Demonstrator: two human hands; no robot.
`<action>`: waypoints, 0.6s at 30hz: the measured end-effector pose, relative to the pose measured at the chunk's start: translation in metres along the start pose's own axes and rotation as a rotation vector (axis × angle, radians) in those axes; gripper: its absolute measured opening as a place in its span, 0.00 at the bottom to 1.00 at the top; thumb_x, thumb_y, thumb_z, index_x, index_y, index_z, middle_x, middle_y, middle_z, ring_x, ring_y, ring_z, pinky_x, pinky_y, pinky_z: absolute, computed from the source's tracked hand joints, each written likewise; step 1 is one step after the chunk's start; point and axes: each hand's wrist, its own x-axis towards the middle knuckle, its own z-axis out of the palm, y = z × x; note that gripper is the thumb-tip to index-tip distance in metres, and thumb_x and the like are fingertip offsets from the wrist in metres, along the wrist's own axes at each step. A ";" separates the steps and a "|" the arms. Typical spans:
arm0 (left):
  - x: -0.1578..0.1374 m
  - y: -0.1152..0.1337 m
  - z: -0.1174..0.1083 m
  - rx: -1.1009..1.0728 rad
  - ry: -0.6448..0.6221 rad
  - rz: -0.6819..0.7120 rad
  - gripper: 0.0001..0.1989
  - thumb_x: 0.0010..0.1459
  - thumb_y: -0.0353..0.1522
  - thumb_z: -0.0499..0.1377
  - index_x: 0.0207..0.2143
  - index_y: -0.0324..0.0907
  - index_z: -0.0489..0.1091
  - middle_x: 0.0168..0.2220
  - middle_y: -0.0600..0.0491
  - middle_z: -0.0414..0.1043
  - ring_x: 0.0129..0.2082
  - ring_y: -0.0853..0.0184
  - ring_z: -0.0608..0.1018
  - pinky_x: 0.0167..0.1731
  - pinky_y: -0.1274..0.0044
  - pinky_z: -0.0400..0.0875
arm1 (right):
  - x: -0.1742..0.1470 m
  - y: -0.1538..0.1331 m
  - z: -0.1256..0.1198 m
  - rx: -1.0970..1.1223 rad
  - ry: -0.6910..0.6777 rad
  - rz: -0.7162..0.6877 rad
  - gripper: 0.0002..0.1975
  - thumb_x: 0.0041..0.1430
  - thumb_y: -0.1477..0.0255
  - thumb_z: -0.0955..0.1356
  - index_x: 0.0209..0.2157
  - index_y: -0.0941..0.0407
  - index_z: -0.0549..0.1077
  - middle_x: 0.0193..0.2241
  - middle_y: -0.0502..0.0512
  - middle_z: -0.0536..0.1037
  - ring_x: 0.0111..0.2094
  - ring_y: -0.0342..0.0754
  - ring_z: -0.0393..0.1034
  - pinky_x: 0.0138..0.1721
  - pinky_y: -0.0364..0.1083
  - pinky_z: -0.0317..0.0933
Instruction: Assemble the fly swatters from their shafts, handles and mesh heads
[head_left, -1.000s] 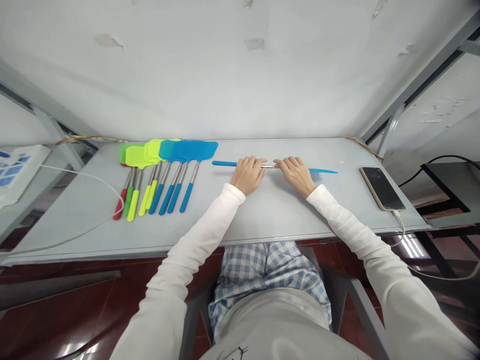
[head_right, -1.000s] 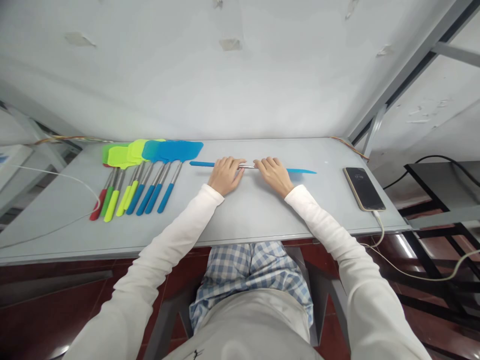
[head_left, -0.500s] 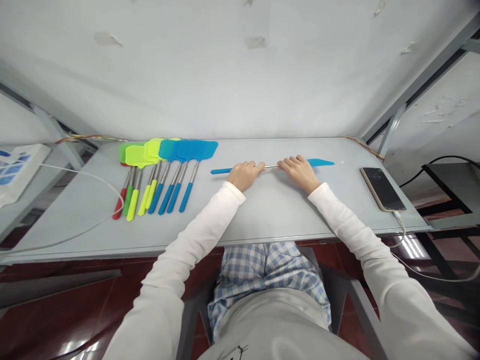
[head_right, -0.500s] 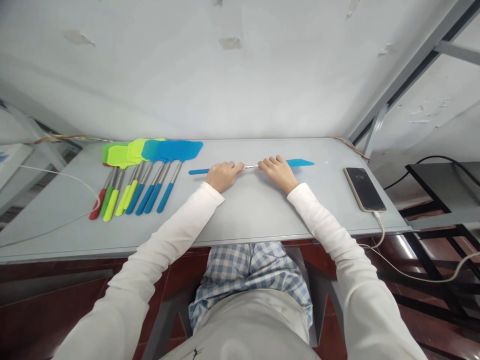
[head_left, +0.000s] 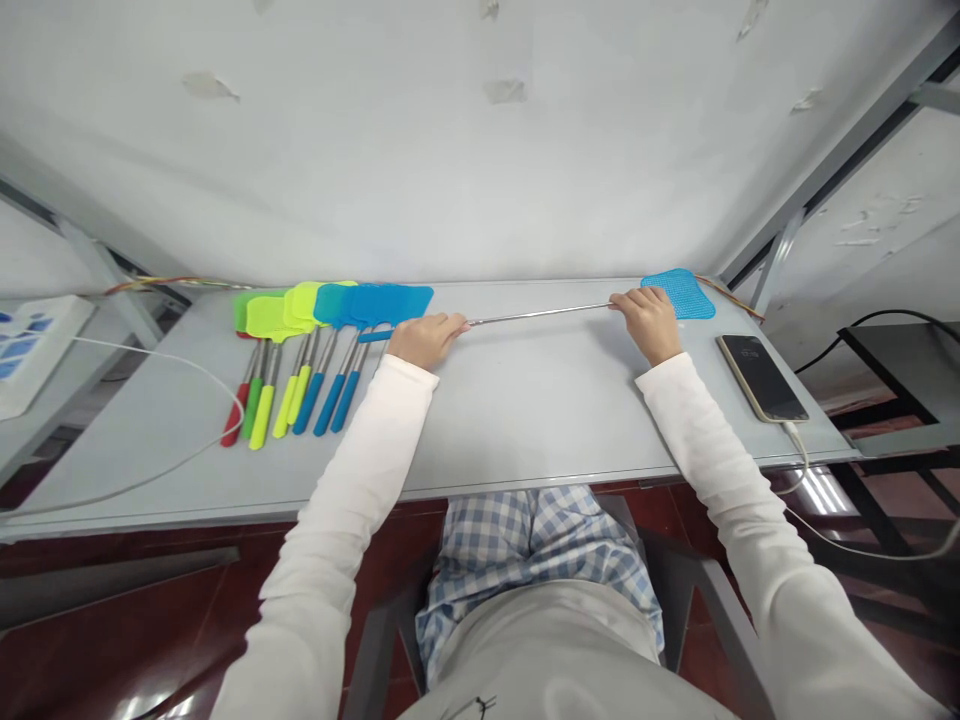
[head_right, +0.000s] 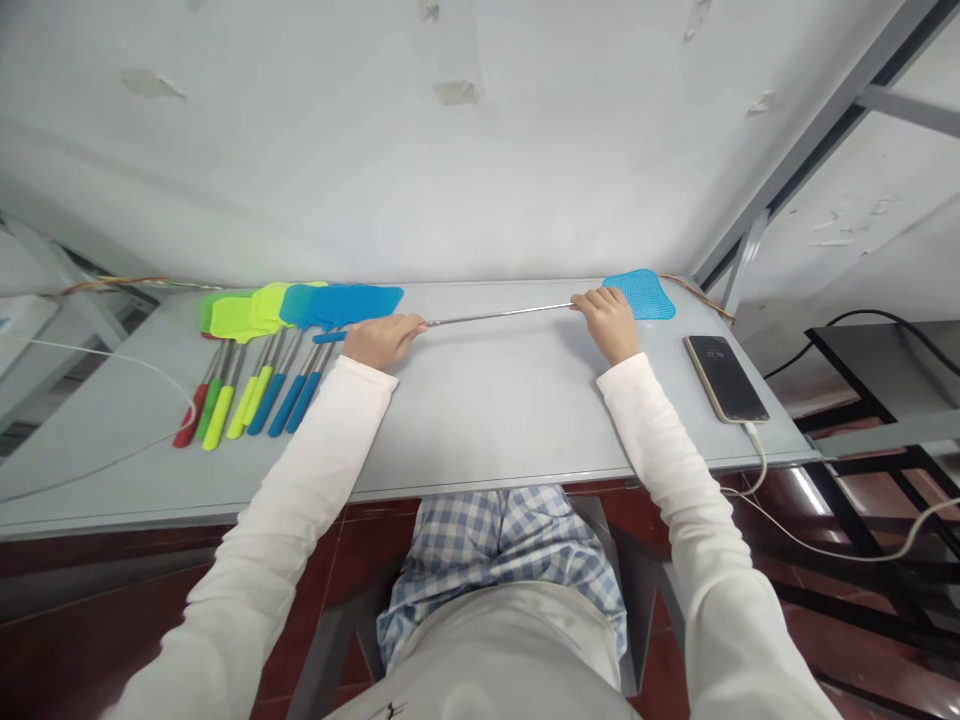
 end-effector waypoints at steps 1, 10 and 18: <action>-0.001 -0.005 0.000 0.013 0.002 0.006 0.27 0.66 0.47 0.38 0.37 0.44 0.74 0.30 0.46 0.75 0.30 0.62 0.75 0.24 0.74 0.52 | 0.000 0.001 0.000 0.007 0.002 -0.001 0.18 0.68 0.66 0.56 0.38 0.55 0.75 0.28 0.56 0.74 0.34 0.50 0.63 0.42 0.49 0.53; -0.003 -0.016 -0.006 0.023 0.029 0.027 0.30 0.65 0.49 0.36 0.37 0.44 0.73 0.29 0.46 0.74 0.30 0.62 0.75 0.25 0.73 0.53 | 0.004 -0.001 -0.004 0.053 0.037 0.028 0.19 0.69 0.67 0.55 0.38 0.54 0.75 0.28 0.56 0.74 0.34 0.50 0.64 0.42 0.50 0.55; 0.004 -0.026 0.003 -0.045 0.096 0.079 0.28 0.64 0.48 0.38 0.41 0.41 0.70 0.34 0.44 0.74 0.36 0.59 0.74 0.35 0.71 0.62 | -0.002 -0.002 -0.010 0.000 -0.015 -0.104 0.14 0.66 0.66 0.59 0.36 0.54 0.75 0.35 0.56 0.77 0.50 0.54 0.66 0.56 0.57 0.53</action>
